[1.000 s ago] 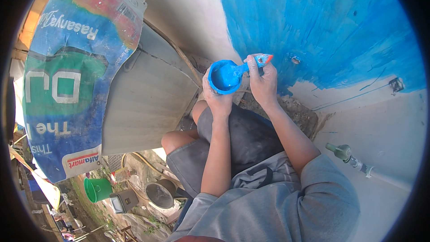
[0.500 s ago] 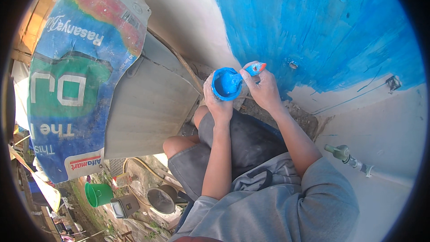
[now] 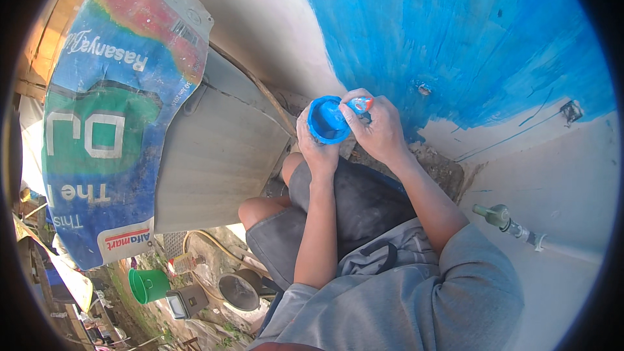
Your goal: Painting a white wall with blue paint using a paintbrush.
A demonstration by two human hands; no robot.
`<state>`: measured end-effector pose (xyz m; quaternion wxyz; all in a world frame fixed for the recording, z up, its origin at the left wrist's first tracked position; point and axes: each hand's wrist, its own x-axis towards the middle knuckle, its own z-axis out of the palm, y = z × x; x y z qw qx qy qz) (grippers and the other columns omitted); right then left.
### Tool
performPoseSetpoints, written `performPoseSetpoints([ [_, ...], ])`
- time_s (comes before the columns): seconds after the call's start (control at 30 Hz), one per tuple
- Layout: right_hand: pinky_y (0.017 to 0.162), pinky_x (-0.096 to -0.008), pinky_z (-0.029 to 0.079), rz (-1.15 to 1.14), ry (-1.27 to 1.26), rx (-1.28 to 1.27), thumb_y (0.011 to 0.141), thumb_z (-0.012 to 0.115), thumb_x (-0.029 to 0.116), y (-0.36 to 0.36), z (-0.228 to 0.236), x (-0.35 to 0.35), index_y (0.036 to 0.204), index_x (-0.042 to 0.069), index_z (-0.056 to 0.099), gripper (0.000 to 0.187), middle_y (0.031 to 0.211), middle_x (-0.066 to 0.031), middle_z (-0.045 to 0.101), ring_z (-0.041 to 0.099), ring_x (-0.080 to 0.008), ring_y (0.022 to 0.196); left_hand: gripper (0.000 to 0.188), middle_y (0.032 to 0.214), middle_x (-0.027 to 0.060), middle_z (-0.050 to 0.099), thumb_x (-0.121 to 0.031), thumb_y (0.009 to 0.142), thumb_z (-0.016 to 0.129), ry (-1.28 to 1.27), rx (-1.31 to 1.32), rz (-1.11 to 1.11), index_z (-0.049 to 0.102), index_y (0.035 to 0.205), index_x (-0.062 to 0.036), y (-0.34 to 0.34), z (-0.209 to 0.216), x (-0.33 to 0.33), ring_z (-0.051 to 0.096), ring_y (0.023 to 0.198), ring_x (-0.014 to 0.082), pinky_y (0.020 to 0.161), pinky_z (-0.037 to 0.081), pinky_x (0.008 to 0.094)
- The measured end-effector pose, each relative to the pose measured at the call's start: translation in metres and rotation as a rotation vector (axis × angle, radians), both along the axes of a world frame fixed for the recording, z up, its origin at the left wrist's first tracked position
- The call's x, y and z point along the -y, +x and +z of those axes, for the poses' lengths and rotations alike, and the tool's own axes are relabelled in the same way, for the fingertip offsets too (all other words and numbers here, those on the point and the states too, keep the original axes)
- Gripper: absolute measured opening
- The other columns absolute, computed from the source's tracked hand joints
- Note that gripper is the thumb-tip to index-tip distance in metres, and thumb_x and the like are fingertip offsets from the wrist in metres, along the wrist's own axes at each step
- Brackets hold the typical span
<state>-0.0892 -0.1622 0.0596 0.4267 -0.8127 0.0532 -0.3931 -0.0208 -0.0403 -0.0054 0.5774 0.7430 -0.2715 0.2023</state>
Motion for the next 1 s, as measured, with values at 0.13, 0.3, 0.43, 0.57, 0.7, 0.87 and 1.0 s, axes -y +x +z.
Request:
performPoseSetpoints([
  [0.13, 0.069, -0.0381, 0.040, 0.009, -0.391, -0.165, 0.087, 0.068, 0.021, 0.001, 0.005, -0.010, 0.091, 0.012, 0.065, 0.011, 0.083, -0.0058, 0.069, 0.058, -0.0268, 0.068, 0.051, 0.120, 0.0187, 0.062, -0.009, 0.076, 0.076, 0.045, 0.036, -0.035, 0.058, 0.123, -0.0001, -0.001, 0.001, 0.001, 0.058, 0.113, 0.0377, 0.098, 0.044, 0.0461],
  [0.3, 0.070, -0.0377, 0.039, 0.005, -0.503, -0.089, 0.088, 0.068, 0.023, 0.010, 0.002, -0.019, 0.090, 0.012, 0.065, 0.012, 0.079, -0.0059, 0.068, 0.059, -0.0233, 0.074, 0.048, 0.120, 0.0188, 0.063, -0.009, 0.078, 0.075, -0.002, 0.052, -0.037, 0.059, 0.122, -0.0002, -0.002, -0.002, 0.002, 0.059, 0.112, 0.0370, 0.097, 0.045, 0.0455],
  [0.43, 0.069, -0.0383, 0.040, -0.021, -0.430, -0.085, 0.088, 0.068, 0.021, 0.008, 0.007, -0.017, 0.089, 0.011, 0.065, 0.011, 0.079, -0.0063, 0.068, 0.058, -0.0245, 0.072, 0.054, 0.119, 0.0180, 0.063, -0.010, 0.074, 0.079, -0.067, -0.015, -0.031, 0.059, 0.123, -0.0005, -0.002, -0.001, 0.002, 0.060, 0.110, 0.0359, 0.095, 0.047, 0.0443],
  [0.57, 0.064, -0.0362, 0.045, -0.097, -0.108, 0.055, 0.089, 0.069, 0.016, 0.004, 0.002, -0.009, 0.089, 0.007, 0.065, 0.010, 0.078, -0.0064, 0.068, 0.059, -0.0228, 0.069, 0.064, 0.115, 0.0147, 0.061, -0.010, 0.067, 0.086, -0.069, -0.028, 0.010, 0.057, 0.124, -0.0013, -0.003, 0.003, 0.001, 0.061, 0.108, 0.0336, 0.093, 0.048, 0.0423],
  [0.7, 0.061, -0.0276, 0.047, -0.055, 0.231, 0.021, 0.095, 0.066, 0.017, 0.001, -0.004, 0.000, 0.095, 0.004, 0.064, 0.013, 0.081, -0.0045, 0.066, 0.062, -0.0112, 0.072, 0.065, 0.116, 0.0131, 0.061, -0.011, 0.066, 0.087, -0.083, -0.069, 0.020, 0.058, 0.123, -0.0023, -0.004, 0.006, 0.001, 0.060, 0.109, 0.0315, 0.094, 0.048, 0.0414],
  [0.87, 0.064, -0.0276, 0.049, -0.108, 0.331, 0.058, 0.096, 0.065, 0.017, 0.001, -0.013, 0.007, 0.098, 0.001, 0.064, 0.016, 0.086, -0.0051, 0.067, 0.062, -0.0111, 0.075, 0.066, 0.118, 0.0107, 0.061, -0.010, 0.064, 0.088, -0.146, -0.148, -0.013, 0.058, 0.123, -0.0031, -0.004, 0.005, 0.002, 0.060, 0.111, 0.0290, 0.096, 0.047, 0.0403],
  [1.0, 0.068, -0.0274, 0.050, -0.071, 0.641, 0.075, 0.097, 0.064, 0.017, 0.001, -0.022, 0.015, 0.100, 0.000, 0.063, 0.017, 0.088, -0.0049, 0.066, 0.062, -0.0098, 0.076, 0.074, 0.123, 0.0103, 0.059, -0.007, 0.066, 0.089, -0.113, -0.177, -0.045, 0.052, 0.130, -0.0001, 0.001, -0.003, 0.000, 0.060, 0.114, 0.0225, 0.099, 0.047, 0.0357],
])
